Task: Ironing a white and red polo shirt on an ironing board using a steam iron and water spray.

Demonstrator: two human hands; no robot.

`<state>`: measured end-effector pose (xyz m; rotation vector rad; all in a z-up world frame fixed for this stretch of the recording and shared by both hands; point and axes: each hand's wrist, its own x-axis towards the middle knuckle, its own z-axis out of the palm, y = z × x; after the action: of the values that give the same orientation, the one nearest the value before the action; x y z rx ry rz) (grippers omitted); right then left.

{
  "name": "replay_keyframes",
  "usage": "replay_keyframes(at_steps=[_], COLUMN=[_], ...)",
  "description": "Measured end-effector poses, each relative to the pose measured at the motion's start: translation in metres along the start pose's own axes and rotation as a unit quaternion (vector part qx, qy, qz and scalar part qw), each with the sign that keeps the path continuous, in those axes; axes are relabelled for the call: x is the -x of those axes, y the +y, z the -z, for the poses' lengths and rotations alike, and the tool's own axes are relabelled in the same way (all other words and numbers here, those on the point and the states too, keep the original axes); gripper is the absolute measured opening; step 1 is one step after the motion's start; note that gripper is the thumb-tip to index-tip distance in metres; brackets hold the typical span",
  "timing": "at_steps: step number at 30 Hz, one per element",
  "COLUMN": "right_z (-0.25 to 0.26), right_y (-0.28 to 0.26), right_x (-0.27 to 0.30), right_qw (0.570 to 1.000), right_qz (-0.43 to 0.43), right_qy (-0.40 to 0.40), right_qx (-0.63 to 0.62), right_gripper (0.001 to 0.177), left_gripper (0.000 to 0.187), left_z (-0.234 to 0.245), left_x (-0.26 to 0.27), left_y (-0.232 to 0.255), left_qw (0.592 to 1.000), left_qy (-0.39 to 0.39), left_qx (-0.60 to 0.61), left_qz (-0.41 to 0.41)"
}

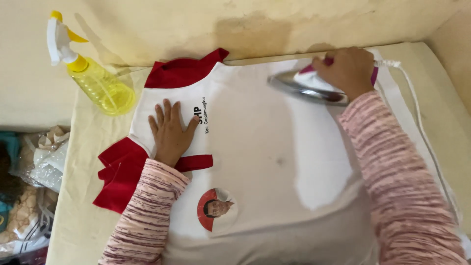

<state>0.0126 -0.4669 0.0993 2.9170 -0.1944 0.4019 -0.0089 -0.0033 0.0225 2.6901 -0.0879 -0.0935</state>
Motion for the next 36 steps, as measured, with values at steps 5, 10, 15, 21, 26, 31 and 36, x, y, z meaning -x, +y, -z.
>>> replay_keyframes(at_steps=[5,10,15,21,26,31,36], right_z=[0.020,0.040,0.030,0.003,0.019,0.039,0.022], right_y=[-0.024,-0.075,-0.099,-0.134,-0.139,-0.131,-0.148], right_x=[0.066,0.124,0.088,-0.011,-0.019,0.036,0.081], right_qw=[0.971,0.904,0.961,0.991,1.000,0.972,0.906], right_qz=[0.217,0.374,0.221,-0.014,-0.003,0.216,0.344], right_qy=[-0.014,0.079,0.158,0.133,-0.001,-0.009,0.171], right_qx=[-0.095,-0.189,-0.048,0.015,-0.014,-0.089,-0.178], right_gripper=[0.038,0.043,0.048,0.042,0.072,0.046,0.044], left_gripper=[0.084,0.081,0.080,0.076,0.079,0.078,0.070], left_z=[0.004,0.003,0.009,0.004,0.008,0.019,0.021], left_x=[0.003,0.002,0.007,-0.007,-0.013,-0.010,-0.008], left_y=[0.002,0.001,-0.007,-0.038,-0.051,-0.051,-0.048], left_qw=[1.000,1.000,0.999,0.999,0.999,0.998,0.998], left_qy=[-0.004,0.001,0.023,0.005,0.013,0.030,0.047], left_qx=[0.011,0.010,-0.024,-0.005,0.002,0.011,-0.007], left_qz=[0.003,0.008,0.041,0.054,0.046,0.045,0.036])
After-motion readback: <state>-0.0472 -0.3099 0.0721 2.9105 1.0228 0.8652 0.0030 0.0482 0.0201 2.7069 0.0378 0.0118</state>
